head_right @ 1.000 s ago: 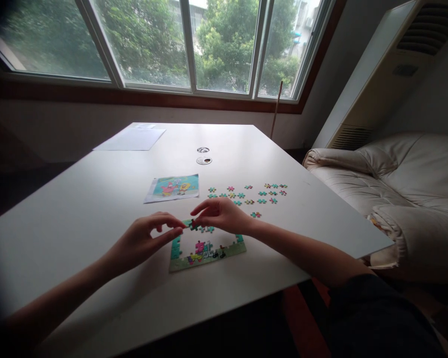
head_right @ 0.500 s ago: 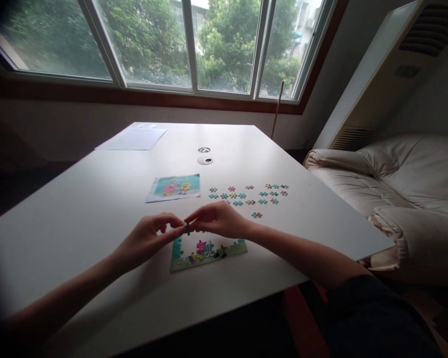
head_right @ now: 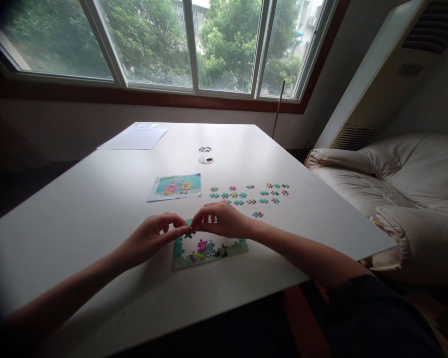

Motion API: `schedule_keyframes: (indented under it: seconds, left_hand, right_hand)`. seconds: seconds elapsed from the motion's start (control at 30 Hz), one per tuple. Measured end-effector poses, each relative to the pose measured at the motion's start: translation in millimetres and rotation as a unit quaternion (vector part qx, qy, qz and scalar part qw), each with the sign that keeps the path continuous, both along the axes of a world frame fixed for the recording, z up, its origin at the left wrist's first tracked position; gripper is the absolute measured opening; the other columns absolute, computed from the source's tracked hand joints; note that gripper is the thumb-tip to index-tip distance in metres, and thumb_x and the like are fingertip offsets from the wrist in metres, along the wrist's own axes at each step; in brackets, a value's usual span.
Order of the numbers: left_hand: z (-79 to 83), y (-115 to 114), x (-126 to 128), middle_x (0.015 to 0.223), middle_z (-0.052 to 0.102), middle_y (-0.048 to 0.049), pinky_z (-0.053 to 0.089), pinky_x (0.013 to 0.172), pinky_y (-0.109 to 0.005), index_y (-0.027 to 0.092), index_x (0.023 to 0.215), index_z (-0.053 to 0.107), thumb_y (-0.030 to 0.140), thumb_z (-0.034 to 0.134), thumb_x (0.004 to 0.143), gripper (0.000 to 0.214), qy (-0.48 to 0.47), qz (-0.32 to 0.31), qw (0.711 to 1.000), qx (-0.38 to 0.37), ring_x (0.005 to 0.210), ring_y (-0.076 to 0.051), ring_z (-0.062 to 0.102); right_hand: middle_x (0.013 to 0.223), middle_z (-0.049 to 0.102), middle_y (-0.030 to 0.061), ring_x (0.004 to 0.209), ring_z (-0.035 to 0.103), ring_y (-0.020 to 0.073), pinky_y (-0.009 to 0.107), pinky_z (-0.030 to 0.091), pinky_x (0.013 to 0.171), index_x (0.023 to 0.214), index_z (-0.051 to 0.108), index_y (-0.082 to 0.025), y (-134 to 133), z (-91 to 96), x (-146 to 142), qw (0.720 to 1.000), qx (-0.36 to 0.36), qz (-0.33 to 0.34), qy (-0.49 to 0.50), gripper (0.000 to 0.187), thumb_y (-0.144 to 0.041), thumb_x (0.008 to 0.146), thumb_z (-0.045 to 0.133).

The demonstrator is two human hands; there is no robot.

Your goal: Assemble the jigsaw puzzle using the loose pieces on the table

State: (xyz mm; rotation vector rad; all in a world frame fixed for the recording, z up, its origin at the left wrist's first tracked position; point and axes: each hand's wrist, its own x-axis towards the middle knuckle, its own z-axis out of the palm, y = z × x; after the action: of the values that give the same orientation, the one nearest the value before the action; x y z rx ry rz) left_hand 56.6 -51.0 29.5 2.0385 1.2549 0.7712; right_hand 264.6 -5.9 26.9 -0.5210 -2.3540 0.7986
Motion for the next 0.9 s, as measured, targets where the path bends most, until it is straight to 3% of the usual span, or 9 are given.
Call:
schedule_keyframes:
  seconds: [0.2,0.5,0.9]
  left_hand:
    - [-2.4,3,-5,0.072,0.069,-0.0008,0.041,0.059,-0.025,0.019,0.079,0.07,0.039,0.055,0.083,0.025,-0.014,-0.001,1.0,-0.005,0.064,-0.015,0.056]
    - [2.4,1,-11,0.076,0.068,-0.0016,0.039,0.058,-0.026,0.021,0.079,0.071,0.039,0.058,0.082,0.023,-0.009,-0.004,1.0,0.018,0.066,-0.015,0.055]
    - [3.1,1,-9,0.073,0.066,-0.0015,0.037,0.057,-0.026,0.02,0.077,0.071,0.04,0.057,0.081,0.024,-0.004,0.001,1.0,0.014,0.066,-0.015,0.054]
  right_hand:
    - [0.08,0.065,0.0047,0.074,0.059,0.0119,0.026,0.05,0.069,0.084,0.065,-0.016,-3,-4.2,2,0.991,0.13,-0.019,-0.006,0.011,-0.023,0.087,0.057]
    - [0.079,0.065,0.004,0.075,0.06,0.0122,0.026,0.05,0.071,0.085,0.064,-0.017,-9,-9.3,1,0.984,0.13,-0.098,0.066,0.007,-0.023,0.084,0.061]
    - [0.076,0.066,0.0038,0.074,0.059,0.0134,0.026,0.048,0.07,0.079,0.064,-0.018,-11,-9.6,-2,0.982,0.156,-0.096,0.044,0.007,-0.023,0.082,0.061]
